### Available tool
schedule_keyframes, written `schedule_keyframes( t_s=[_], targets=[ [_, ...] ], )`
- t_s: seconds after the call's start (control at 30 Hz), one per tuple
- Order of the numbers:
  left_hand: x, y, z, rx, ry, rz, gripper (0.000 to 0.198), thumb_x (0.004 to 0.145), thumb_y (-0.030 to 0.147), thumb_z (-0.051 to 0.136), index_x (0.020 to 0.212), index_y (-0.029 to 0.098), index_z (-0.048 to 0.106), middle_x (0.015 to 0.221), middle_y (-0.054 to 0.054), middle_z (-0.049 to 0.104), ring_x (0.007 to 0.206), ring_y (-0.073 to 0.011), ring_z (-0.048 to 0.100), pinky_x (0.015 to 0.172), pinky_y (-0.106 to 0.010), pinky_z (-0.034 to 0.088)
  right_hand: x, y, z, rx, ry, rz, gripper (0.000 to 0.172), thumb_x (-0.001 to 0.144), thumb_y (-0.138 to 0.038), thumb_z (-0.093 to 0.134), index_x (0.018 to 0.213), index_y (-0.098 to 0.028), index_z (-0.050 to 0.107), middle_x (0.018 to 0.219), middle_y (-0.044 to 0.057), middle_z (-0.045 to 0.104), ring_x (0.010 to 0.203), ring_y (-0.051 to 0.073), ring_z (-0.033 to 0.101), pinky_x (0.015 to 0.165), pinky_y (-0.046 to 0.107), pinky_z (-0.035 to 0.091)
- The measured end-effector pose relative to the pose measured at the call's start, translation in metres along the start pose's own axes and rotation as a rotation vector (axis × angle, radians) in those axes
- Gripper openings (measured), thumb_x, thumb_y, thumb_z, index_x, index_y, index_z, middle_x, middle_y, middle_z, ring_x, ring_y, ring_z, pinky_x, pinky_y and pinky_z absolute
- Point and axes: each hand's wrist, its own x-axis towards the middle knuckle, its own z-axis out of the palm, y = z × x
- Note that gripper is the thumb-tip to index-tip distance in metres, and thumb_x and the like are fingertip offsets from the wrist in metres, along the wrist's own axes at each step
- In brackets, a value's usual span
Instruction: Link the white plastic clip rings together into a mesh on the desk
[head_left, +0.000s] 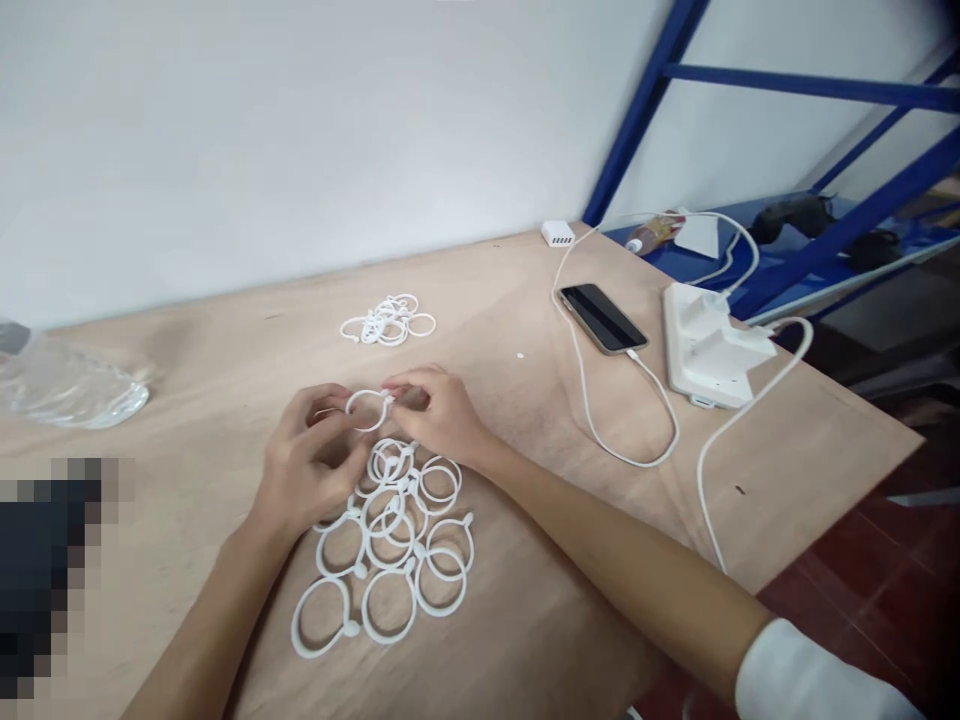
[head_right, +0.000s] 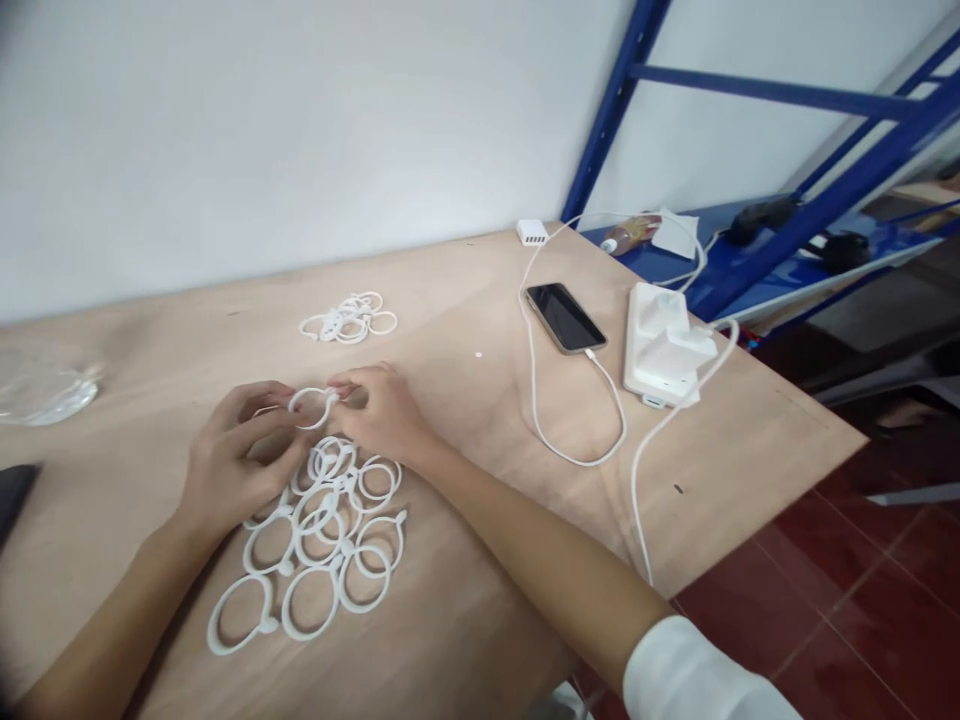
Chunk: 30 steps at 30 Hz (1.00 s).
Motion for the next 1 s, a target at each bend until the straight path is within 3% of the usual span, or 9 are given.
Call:
schedule_keyframes(
  t_s=[0.17, 0.33, 0.57, 0.73, 0.87, 1.0],
  targets=[
    [-0.0023, -0.0011, -0.0004, 0.042, 0.013, -0.075, 0.017, 0.078, 0.037, 0.066, 0.08, 0.021, 0.066, 0.104, -0.006, 0.06, 0.094, -0.019, 0.063, 0.085, -0.034, 0.054, -0.0018, -0.0028, -0.001, -0.013, -0.012, 0.005, 0.019, 0.068, -0.01, 0.07, 0.084, -0.02, 0.074, 0.079, 0.001, 0.07, 0.079, 0.015, 0.064, 0.078, 0.029, 0.051],
    [-0.005, -0.0036, 0.0034, 0.081, -0.06, -0.19, 0.041, 0.08, 0.042, 0.063, 0.115, 0.019, 0.061, 0.105, -0.006, 0.069, 0.091, -0.0199, 0.067, 0.084, -0.033, 0.055, -0.002, -0.0046, -0.0018, -0.031, 0.002, -0.004, 0.017, 0.066, -0.009, 0.071, 0.08, -0.019, 0.074, 0.077, 0.001, 0.069, 0.083, 0.016, 0.062, 0.078, 0.029, 0.049],
    [-0.0036, -0.0002, 0.0031, 0.087, -0.011, -0.084, 0.027, 0.081, 0.034, 0.061, 0.101, 0.017, 0.068, 0.092, -0.005, 0.072, 0.076, -0.0168, 0.067, 0.072, -0.028, 0.056, -0.0002, -0.001, -0.0017, -0.076, -0.038, -0.105, 0.02, 0.063, -0.007, 0.071, 0.079, -0.019, 0.074, 0.082, 0.003, 0.072, 0.089, 0.019, 0.062, 0.087, 0.034, 0.047],
    [-0.008, -0.0033, 0.0012, 0.07, -0.01, 0.008, 0.024, 0.08, 0.028, 0.064, 0.1, 0.015, 0.067, 0.09, -0.006, 0.071, 0.077, -0.0166, 0.067, 0.07, -0.027, 0.056, -0.0004, 0.0021, 0.0002, -0.09, -0.076, -0.193, 0.024, 0.062, -0.004, 0.068, 0.078, -0.021, 0.075, 0.082, 0.001, 0.073, 0.089, 0.018, 0.062, 0.088, 0.033, 0.046],
    [-0.0086, -0.0034, 0.0013, 0.092, -0.027, -0.027, 0.023, 0.08, 0.031, 0.065, 0.096, 0.014, 0.068, 0.083, -0.005, 0.07, 0.072, -0.0146, 0.065, 0.065, -0.024, 0.055, -0.0001, 0.001, -0.0003, -0.06, -0.065, -0.172, 0.024, 0.063, -0.003, 0.068, 0.076, -0.021, 0.076, 0.079, 0.001, 0.073, 0.085, 0.017, 0.063, 0.086, 0.031, 0.047],
    [-0.0062, -0.0027, 0.0023, 0.084, -0.024, -0.051, 0.037, 0.078, 0.036, 0.068, 0.109, 0.018, 0.066, 0.092, -0.005, 0.07, 0.078, -0.0163, 0.067, 0.072, -0.026, 0.056, 0.001, -0.0003, -0.0013, -0.016, -0.064, -0.112, 0.022, 0.063, -0.004, 0.069, 0.073, -0.022, 0.077, 0.076, 0.0, 0.074, 0.082, 0.016, 0.065, 0.085, 0.031, 0.048]
  ],
)
